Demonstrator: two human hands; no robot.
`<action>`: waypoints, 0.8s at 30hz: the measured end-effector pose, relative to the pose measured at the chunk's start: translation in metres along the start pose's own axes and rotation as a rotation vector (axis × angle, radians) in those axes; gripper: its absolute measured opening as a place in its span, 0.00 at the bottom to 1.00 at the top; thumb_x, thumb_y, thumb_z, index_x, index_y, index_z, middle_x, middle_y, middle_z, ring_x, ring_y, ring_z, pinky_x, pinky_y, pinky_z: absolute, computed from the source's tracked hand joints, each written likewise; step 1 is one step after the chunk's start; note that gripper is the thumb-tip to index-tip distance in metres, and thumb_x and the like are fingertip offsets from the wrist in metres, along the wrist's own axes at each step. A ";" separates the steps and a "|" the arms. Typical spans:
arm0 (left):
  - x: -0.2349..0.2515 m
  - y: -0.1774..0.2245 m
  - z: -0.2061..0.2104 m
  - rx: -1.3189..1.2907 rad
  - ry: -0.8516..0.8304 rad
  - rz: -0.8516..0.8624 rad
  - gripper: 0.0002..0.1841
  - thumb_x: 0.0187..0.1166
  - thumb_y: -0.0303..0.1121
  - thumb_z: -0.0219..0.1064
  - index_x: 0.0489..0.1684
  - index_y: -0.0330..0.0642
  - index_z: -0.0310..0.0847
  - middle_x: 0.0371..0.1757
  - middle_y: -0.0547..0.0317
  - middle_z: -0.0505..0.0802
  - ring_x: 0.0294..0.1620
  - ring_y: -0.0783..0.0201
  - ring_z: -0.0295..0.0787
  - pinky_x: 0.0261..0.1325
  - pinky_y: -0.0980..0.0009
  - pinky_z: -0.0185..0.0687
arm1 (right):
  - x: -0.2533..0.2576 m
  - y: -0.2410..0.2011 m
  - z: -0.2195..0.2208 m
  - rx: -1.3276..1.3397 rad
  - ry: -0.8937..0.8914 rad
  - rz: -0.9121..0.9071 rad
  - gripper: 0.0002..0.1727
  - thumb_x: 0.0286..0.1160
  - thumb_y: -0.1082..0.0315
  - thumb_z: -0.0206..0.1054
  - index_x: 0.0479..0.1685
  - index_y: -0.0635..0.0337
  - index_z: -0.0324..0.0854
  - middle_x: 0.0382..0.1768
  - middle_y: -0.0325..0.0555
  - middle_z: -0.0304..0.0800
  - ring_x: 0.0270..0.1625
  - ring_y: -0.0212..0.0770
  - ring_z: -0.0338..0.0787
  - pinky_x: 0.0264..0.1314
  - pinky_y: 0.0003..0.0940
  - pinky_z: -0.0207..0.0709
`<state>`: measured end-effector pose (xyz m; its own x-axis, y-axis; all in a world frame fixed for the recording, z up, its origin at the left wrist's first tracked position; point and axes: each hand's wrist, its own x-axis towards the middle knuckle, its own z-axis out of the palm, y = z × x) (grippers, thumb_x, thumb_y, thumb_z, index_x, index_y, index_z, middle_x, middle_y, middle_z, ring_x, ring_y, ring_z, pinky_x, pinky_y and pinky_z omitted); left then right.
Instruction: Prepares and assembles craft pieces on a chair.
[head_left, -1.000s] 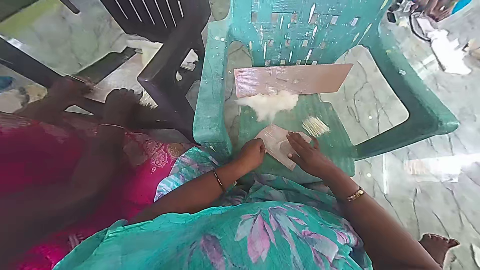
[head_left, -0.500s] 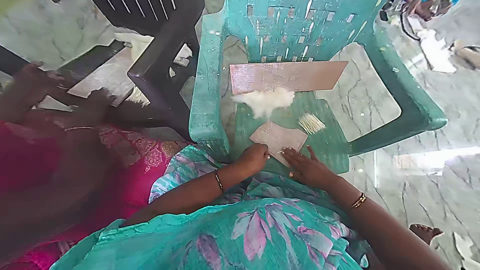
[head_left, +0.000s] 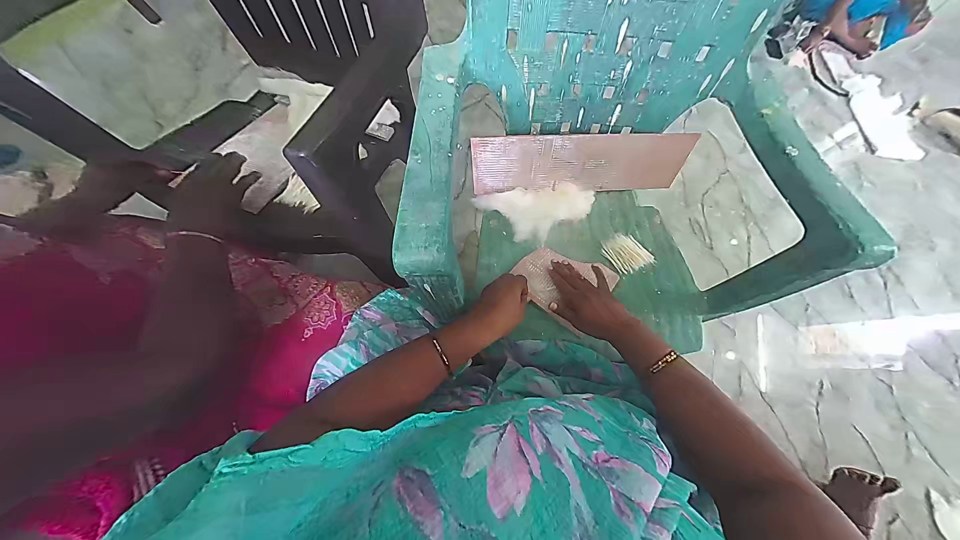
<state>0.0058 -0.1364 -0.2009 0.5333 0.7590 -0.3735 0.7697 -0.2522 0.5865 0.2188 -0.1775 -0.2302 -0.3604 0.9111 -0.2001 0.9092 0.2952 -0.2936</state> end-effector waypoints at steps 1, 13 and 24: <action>0.000 0.000 0.000 0.009 -0.011 -0.006 0.13 0.89 0.29 0.58 0.59 0.28 0.82 0.60 0.36 0.87 0.67 0.42 0.84 0.73 0.46 0.77 | 0.003 -0.003 0.002 -0.009 -0.030 -0.009 0.39 0.92 0.45 0.47 0.95 0.57 0.50 0.96 0.47 0.48 0.97 0.49 0.47 0.90 0.75 0.28; -0.018 0.008 0.011 0.014 -0.101 0.110 0.13 0.90 0.29 0.57 0.59 0.29 0.83 0.61 0.39 0.87 0.66 0.46 0.85 0.73 0.50 0.78 | -0.085 -0.001 -0.024 0.037 -0.247 -0.075 0.35 0.92 0.47 0.45 0.94 0.54 0.56 0.94 0.45 0.55 0.96 0.47 0.50 0.90 0.75 0.26; 0.002 -0.001 0.002 0.049 0.007 0.040 0.13 0.90 0.27 0.56 0.60 0.27 0.82 0.61 0.35 0.87 0.68 0.41 0.84 0.74 0.47 0.76 | -0.004 -0.001 -0.003 0.018 -0.044 -0.033 0.37 0.92 0.48 0.48 0.95 0.57 0.52 0.95 0.48 0.50 0.97 0.48 0.48 0.91 0.72 0.30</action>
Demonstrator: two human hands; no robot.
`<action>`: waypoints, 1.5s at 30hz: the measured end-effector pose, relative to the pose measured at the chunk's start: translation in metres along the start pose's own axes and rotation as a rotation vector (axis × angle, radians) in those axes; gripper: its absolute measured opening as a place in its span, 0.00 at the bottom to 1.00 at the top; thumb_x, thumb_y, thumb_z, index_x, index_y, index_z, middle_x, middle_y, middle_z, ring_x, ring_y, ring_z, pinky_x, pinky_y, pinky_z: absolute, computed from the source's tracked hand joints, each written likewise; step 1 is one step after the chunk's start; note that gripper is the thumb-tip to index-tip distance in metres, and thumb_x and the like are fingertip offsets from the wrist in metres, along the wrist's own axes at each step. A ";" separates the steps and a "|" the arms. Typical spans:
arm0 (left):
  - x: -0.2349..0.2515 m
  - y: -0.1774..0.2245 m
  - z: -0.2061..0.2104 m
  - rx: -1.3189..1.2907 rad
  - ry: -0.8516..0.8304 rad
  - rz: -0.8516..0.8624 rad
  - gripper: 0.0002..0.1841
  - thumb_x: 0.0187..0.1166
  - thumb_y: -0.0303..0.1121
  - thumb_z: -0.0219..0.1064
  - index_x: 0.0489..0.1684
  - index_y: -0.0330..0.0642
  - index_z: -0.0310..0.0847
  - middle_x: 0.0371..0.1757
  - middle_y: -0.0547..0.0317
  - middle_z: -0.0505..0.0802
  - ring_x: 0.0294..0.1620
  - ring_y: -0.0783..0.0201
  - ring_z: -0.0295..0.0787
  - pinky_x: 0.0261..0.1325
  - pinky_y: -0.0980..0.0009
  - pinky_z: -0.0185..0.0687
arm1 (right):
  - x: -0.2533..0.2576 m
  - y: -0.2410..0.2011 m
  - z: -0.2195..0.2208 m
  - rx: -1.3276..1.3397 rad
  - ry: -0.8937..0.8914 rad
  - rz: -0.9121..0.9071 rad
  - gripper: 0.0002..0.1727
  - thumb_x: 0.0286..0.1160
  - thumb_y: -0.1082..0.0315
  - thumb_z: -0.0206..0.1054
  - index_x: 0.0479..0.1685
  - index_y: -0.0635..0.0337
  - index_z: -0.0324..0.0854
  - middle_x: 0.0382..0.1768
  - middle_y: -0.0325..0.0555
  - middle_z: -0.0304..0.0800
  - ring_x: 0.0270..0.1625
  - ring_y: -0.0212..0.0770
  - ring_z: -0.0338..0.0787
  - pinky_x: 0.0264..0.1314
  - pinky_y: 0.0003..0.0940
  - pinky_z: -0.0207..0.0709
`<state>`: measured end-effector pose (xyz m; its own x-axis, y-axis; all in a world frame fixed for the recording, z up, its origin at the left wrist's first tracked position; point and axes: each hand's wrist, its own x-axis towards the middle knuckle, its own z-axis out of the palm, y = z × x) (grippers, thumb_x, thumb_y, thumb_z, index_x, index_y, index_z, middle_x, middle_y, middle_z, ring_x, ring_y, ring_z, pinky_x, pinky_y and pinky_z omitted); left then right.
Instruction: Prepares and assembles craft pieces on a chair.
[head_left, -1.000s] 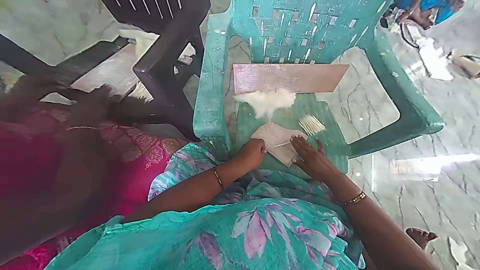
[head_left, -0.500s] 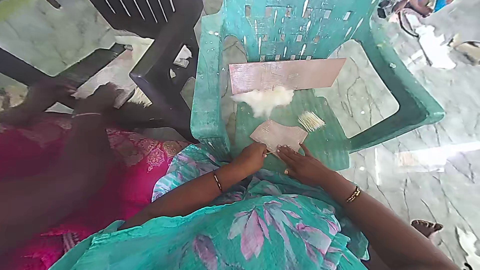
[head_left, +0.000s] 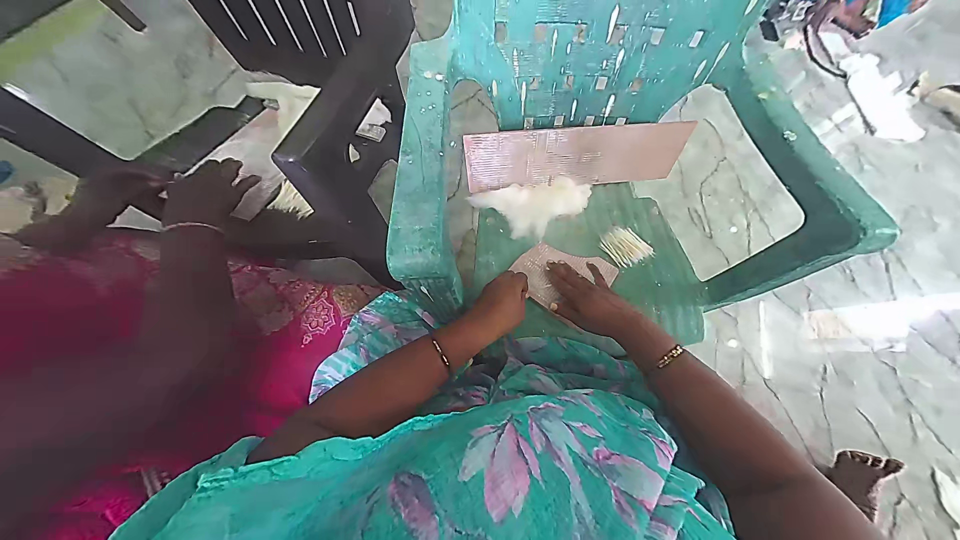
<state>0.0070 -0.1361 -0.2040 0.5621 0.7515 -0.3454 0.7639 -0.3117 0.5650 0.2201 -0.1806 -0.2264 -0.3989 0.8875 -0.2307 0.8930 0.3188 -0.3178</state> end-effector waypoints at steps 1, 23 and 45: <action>0.000 0.000 0.001 0.009 0.003 -0.003 0.13 0.89 0.27 0.57 0.60 0.28 0.82 0.60 0.36 0.87 0.68 0.42 0.84 0.74 0.48 0.77 | 0.006 -0.002 0.003 -0.005 0.005 -0.014 0.38 0.92 0.47 0.47 0.95 0.56 0.50 0.95 0.47 0.49 0.97 0.48 0.46 0.91 0.73 0.28; -0.009 0.002 -0.003 -0.017 -0.011 -0.027 0.16 0.91 0.33 0.56 0.57 0.26 0.83 0.60 0.34 0.88 0.67 0.40 0.84 0.72 0.44 0.77 | -0.030 0.003 -0.006 0.060 0.104 0.054 0.35 0.90 0.52 0.54 0.90 0.64 0.60 0.91 0.56 0.60 0.93 0.54 0.58 0.90 0.68 0.46; -0.032 0.014 0.015 0.101 -0.059 0.122 0.14 0.90 0.32 0.57 0.57 0.31 0.84 0.59 0.40 0.89 0.64 0.44 0.87 0.69 0.45 0.81 | -0.094 -0.037 0.019 0.140 0.298 0.101 0.21 0.87 0.55 0.60 0.67 0.56 0.88 0.68 0.48 0.90 0.78 0.53 0.82 0.86 0.78 0.44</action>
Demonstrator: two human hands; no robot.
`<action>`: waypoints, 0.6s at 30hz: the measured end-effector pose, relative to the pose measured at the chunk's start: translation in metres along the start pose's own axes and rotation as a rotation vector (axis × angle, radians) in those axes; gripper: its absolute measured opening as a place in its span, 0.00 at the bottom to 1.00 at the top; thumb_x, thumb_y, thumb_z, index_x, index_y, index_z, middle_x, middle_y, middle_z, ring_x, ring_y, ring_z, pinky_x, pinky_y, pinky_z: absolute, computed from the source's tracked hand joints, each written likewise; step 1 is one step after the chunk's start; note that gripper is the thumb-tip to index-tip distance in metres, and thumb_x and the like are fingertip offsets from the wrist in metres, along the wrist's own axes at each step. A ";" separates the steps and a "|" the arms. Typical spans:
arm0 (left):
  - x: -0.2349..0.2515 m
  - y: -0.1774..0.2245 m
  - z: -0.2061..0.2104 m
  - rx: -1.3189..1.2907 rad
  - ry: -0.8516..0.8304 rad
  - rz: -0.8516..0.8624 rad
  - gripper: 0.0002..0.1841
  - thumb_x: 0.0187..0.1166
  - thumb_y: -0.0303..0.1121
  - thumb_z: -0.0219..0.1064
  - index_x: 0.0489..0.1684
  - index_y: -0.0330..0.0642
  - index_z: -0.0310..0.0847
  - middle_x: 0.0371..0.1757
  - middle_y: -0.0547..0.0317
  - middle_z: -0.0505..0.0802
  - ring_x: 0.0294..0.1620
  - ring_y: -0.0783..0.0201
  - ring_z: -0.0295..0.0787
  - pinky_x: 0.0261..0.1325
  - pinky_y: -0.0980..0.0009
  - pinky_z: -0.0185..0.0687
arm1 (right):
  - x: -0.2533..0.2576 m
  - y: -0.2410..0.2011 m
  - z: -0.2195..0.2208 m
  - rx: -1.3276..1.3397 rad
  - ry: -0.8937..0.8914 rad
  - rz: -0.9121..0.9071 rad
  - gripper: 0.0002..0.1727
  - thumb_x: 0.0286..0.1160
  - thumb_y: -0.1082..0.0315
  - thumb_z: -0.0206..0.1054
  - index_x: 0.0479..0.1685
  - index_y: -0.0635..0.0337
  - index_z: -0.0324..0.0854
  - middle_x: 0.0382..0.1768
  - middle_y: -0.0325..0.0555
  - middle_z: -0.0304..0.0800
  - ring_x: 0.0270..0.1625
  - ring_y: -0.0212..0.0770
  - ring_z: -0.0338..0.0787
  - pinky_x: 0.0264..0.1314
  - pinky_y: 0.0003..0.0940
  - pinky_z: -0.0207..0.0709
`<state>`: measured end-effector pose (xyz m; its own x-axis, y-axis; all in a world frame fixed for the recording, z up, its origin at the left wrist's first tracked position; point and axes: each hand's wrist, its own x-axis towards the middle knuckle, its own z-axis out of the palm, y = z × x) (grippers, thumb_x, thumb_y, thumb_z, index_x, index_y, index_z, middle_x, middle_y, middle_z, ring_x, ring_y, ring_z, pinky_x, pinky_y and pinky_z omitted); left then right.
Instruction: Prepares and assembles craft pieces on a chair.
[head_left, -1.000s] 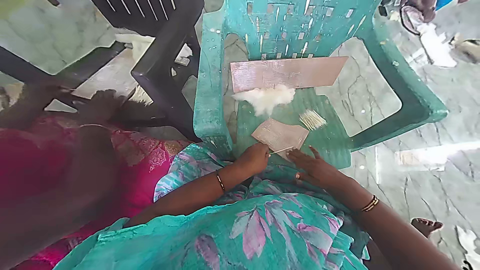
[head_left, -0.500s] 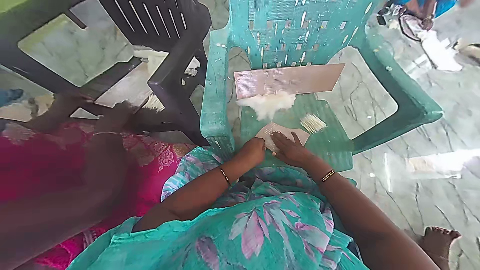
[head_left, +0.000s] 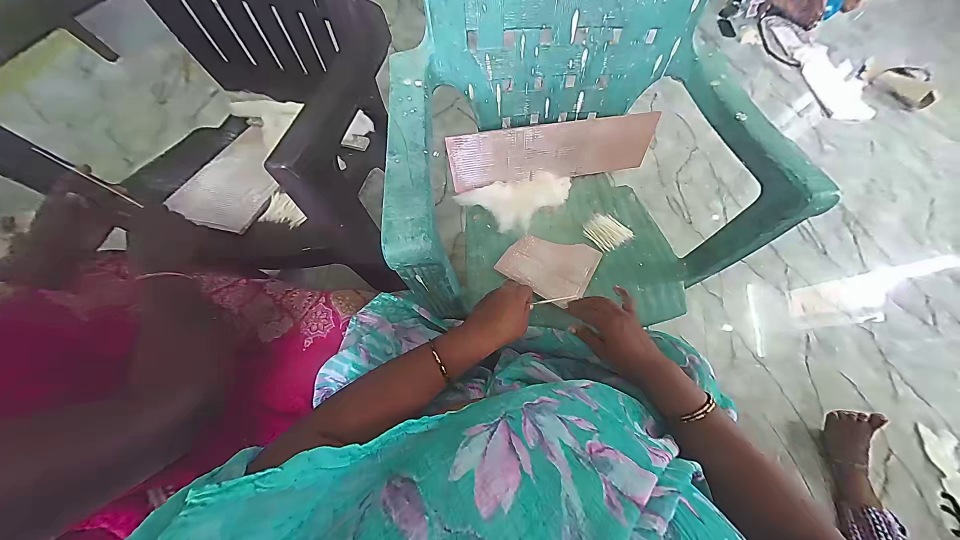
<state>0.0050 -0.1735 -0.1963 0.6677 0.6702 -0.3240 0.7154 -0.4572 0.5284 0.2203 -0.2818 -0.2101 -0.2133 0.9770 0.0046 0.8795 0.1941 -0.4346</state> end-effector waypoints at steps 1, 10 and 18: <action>-0.003 0.002 -0.002 -0.002 0.001 0.004 0.14 0.90 0.32 0.57 0.56 0.31 0.84 0.58 0.40 0.89 0.63 0.44 0.88 0.68 0.45 0.81 | 0.000 0.003 0.001 -0.010 0.091 -0.006 0.17 0.84 0.59 0.63 0.58 0.57 0.91 0.61 0.48 0.93 0.71 0.54 0.87 0.83 0.77 0.51; -0.020 0.021 -0.009 -0.030 -0.005 0.071 0.14 0.91 0.33 0.56 0.56 0.34 0.85 0.57 0.44 0.89 0.61 0.48 0.88 0.67 0.47 0.81 | 0.014 0.002 0.010 -0.080 0.320 -0.117 0.08 0.78 0.66 0.69 0.42 0.57 0.92 0.49 0.49 0.95 0.62 0.55 0.90 0.68 0.64 0.74; -0.018 0.013 -0.020 -0.025 0.025 0.120 0.12 0.90 0.33 0.59 0.49 0.34 0.86 0.52 0.45 0.90 0.58 0.48 0.88 0.65 0.47 0.81 | 0.002 0.007 0.002 -0.044 0.432 -0.071 0.08 0.73 0.68 0.69 0.33 0.53 0.95 0.44 0.43 0.97 0.61 0.53 0.90 0.68 0.64 0.71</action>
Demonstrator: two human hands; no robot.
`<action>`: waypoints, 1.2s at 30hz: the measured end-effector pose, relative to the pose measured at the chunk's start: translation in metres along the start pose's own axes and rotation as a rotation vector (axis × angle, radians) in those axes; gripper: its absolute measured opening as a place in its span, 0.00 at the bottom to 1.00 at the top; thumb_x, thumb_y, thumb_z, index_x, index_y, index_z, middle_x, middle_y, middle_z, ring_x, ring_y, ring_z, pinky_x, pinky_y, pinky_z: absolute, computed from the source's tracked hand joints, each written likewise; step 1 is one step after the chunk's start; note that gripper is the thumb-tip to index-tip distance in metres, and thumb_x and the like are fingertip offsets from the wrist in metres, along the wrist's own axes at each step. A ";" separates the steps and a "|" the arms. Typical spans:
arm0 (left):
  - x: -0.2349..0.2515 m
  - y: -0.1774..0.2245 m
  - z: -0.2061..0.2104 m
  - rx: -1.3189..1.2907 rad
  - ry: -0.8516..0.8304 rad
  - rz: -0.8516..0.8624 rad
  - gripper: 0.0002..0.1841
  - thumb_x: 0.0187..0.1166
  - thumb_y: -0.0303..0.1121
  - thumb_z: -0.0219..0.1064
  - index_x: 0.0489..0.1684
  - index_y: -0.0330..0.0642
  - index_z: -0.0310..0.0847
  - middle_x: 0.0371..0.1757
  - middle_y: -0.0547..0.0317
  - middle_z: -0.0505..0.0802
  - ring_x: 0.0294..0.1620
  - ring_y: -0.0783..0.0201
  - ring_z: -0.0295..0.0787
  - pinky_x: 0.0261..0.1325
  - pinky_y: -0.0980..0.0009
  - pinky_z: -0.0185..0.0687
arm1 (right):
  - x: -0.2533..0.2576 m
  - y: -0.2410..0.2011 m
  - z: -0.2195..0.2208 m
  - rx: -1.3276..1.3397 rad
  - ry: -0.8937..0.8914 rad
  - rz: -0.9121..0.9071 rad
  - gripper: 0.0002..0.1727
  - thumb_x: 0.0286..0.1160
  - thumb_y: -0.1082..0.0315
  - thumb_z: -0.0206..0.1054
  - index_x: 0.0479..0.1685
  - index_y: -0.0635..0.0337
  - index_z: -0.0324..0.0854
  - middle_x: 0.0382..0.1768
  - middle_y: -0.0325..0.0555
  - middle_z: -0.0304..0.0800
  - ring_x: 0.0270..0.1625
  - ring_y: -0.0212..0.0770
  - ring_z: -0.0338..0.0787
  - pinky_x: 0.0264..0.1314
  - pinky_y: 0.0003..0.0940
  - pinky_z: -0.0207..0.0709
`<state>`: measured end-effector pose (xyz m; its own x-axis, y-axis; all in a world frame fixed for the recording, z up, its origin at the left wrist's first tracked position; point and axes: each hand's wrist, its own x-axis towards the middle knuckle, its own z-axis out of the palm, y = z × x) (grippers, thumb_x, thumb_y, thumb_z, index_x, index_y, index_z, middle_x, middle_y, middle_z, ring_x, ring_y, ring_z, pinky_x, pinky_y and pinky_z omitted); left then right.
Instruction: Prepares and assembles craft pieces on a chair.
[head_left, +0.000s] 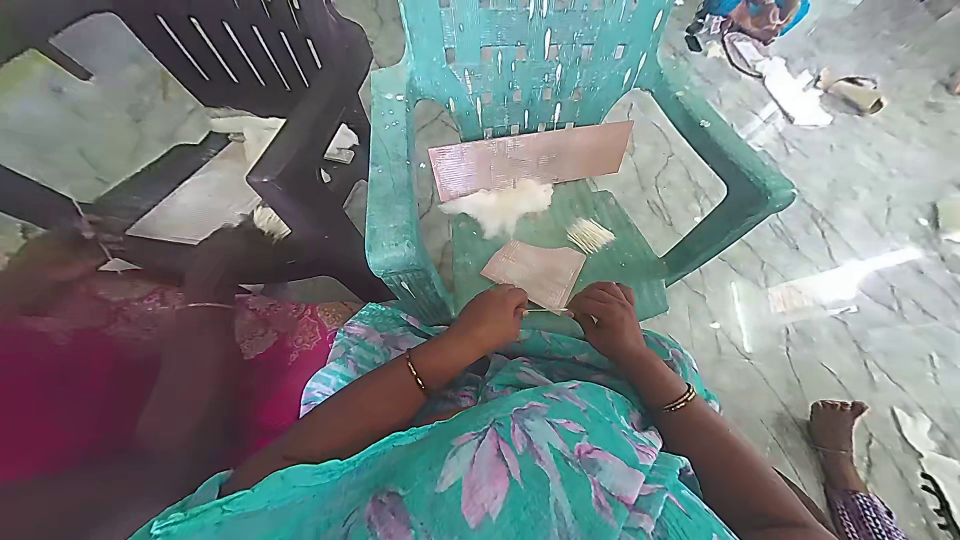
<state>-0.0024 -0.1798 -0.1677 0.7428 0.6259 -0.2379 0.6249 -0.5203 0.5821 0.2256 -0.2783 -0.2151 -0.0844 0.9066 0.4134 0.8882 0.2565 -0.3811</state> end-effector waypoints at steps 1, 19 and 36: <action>0.000 -0.003 -0.004 0.000 0.016 -0.006 0.12 0.90 0.33 0.59 0.49 0.34 0.87 0.52 0.45 0.90 0.58 0.49 0.88 0.64 0.47 0.81 | 0.001 0.003 -0.003 -0.003 0.006 0.042 0.08 0.73 0.68 0.69 0.33 0.54 0.95 0.45 0.44 0.97 0.62 0.53 0.90 0.69 0.64 0.70; -0.001 -0.043 0.007 -0.153 -0.077 -0.086 0.18 0.92 0.38 0.54 0.58 0.33 0.83 0.58 0.41 0.88 0.62 0.48 0.86 0.70 0.49 0.77 | 0.104 0.099 0.016 -0.065 -0.032 0.726 0.19 0.89 0.61 0.57 0.61 0.62 0.88 0.60 0.65 0.89 0.70 0.67 0.82 0.77 0.66 0.68; -0.032 -0.018 -0.018 0.142 -0.209 0.044 0.18 0.93 0.35 0.51 0.65 0.31 0.81 0.63 0.36 0.88 0.67 0.40 0.85 0.71 0.41 0.77 | 0.034 -0.029 0.005 0.240 -0.671 -0.006 0.17 0.88 0.66 0.57 0.52 0.66 0.90 0.52 0.61 0.94 0.62 0.60 0.91 0.71 0.60 0.76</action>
<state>-0.0417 -0.1804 -0.1562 0.7942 0.4748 -0.3791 0.6076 -0.6300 0.4838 0.1947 -0.2526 -0.1941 -0.4172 0.8958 -0.1533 0.7694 0.2584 -0.5841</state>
